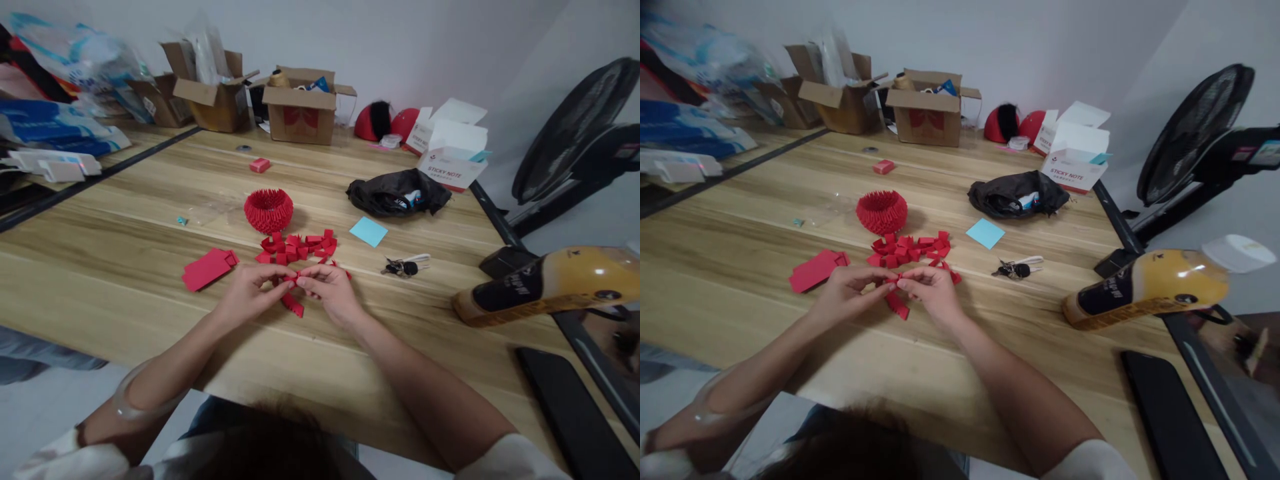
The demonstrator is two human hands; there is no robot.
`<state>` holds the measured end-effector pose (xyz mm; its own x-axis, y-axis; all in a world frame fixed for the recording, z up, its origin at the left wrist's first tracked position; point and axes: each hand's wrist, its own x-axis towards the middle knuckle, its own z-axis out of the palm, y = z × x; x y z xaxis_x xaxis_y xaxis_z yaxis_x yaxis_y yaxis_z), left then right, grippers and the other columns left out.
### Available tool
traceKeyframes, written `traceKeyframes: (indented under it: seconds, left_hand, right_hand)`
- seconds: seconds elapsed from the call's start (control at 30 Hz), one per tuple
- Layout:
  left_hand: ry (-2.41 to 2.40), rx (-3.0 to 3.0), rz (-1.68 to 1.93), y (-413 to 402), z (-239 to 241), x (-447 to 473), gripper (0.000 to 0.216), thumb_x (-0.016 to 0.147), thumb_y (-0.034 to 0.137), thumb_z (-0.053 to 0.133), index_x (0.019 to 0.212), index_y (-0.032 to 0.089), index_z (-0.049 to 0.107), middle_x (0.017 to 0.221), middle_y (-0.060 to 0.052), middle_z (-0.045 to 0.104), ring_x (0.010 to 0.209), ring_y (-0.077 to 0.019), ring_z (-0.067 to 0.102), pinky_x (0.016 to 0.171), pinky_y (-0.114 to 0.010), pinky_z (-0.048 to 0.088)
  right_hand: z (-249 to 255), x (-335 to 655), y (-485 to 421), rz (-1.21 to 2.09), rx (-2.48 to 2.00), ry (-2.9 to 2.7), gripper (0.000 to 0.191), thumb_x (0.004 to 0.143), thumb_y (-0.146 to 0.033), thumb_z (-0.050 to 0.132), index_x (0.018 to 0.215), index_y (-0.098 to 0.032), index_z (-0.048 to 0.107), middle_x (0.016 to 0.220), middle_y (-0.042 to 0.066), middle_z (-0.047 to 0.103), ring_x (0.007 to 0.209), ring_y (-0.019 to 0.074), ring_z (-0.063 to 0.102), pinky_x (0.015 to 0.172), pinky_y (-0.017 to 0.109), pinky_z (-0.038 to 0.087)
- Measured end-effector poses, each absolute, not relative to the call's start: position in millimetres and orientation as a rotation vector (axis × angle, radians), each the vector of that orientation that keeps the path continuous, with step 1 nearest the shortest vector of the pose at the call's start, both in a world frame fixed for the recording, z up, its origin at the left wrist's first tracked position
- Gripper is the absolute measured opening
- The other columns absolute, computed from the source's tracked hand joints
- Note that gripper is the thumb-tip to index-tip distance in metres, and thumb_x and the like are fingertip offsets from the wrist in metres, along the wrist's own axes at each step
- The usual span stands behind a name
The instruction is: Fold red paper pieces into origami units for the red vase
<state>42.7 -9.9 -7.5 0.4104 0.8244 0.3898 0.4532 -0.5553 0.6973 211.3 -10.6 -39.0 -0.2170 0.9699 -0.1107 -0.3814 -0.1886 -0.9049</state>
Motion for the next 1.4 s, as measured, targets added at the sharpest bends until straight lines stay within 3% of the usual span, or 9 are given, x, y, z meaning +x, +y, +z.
traceKeyframes:
  seconds: [0.23,0.6,0.77,1.03,1.17,1.4]
  left_hand:
    - [1.060,2.026,0.943,-13.8,-8.8,43.4,0.024,0.081,0.028,0.060,0.102,0.016,0.061,0.100,-0.009,0.071,0.080,-0.0186,0.070,0.070,-0.028,0.056]
    - [1.019,2.074,0.962,-17.5,-1.0,49.4,0.017,0.078,0.023,0.062,0.094,0.015,0.066,0.086,-0.006,0.073,0.073,-0.0156,0.069,0.068,-0.023,0.055]
    - [1.128,1.696,1.072,-15.1,-3.6,50.3,0.014,0.072,0.025,0.069,0.079,0.013,0.067,0.077,-0.007,0.072,0.066,-0.0167,0.068,0.061,-0.023,0.055]
    - [1.137,1.470,1.172,-8.7,-8.7,46.4,0.025,0.067,0.031,0.075,0.081,0.012,0.068,0.080,-0.008,0.074,0.069,-0.0182,0.069,0.066,-0.026,0.056]
    - [1.159,1.491,1.175,-10.2,-8.0,48.1,0.023,0.066,0.029,0.076,0.080,0.013,0.067,0.080,-0.008,0.074,0.070,-0.0184,0.069,0.065,-0.025,0.056]
    - [1.270,1.710,1.194,-14.2,-8.8,50.2,0.017,0.069,0.027,0.072,0.079,0.013,0.069,0.078,-0.007,0.073,0.072,-0.0191,0.069,0.067,-0.026,0.056]
  right_hand:
    - [-40.9,210.6,-11.2,1.588,-0.899,-1.026,0.018,0.057,-0.027,0.079,0.068,-0.019,0.068,0.062,-0.002,0.065,0.050,0.0073,0.050,0.052,0.022,0.039]
    - [-39.6,211.4,-12.4,1.505,-0.949,-1.052,0.018,0.055,-0.030,0.078,0.062,-0.018,0.066,0.052,-0.004,0.058,0.048,0.0077,0.046,0.049,0.022,0.036]
    - [-42.2,210.5,-10.5,1.523,-0.937,-1.012,0.025,0.069,-0.042,0.068,0.066,-0.017,0.068,0.053,-0.003,0.055,0.047,0.0064,0.044,0.045,0.020,0.031]
    - [-41.3,209.1,-11.6,1.583,-0.932,-1.071,0.022,0.057,-0.029,0.078,0.072,-0.017,0.067,0.060,-0.002,0.064,0.053,0.0079,0.055,0.055,0.021,0.043]
    - [-39.7,208.5,-12.3,1.534,-0.961,-1.114,0.019,0.063,-0.033,0.074,0.068,-0.017,0.065,0.054,-0.003,0.061,0.049,0.0086,0.053,0.051,0.022,0.043]
    - [-41.1,203.6,-18.6,1.408,-1.004,-1.126,0.014,0.067,-0.030,0.068,0.067,-0.018,0.060,0.059,0.000,0.063,0.058,0.0133,0.061,0.055,0.025,0.047]
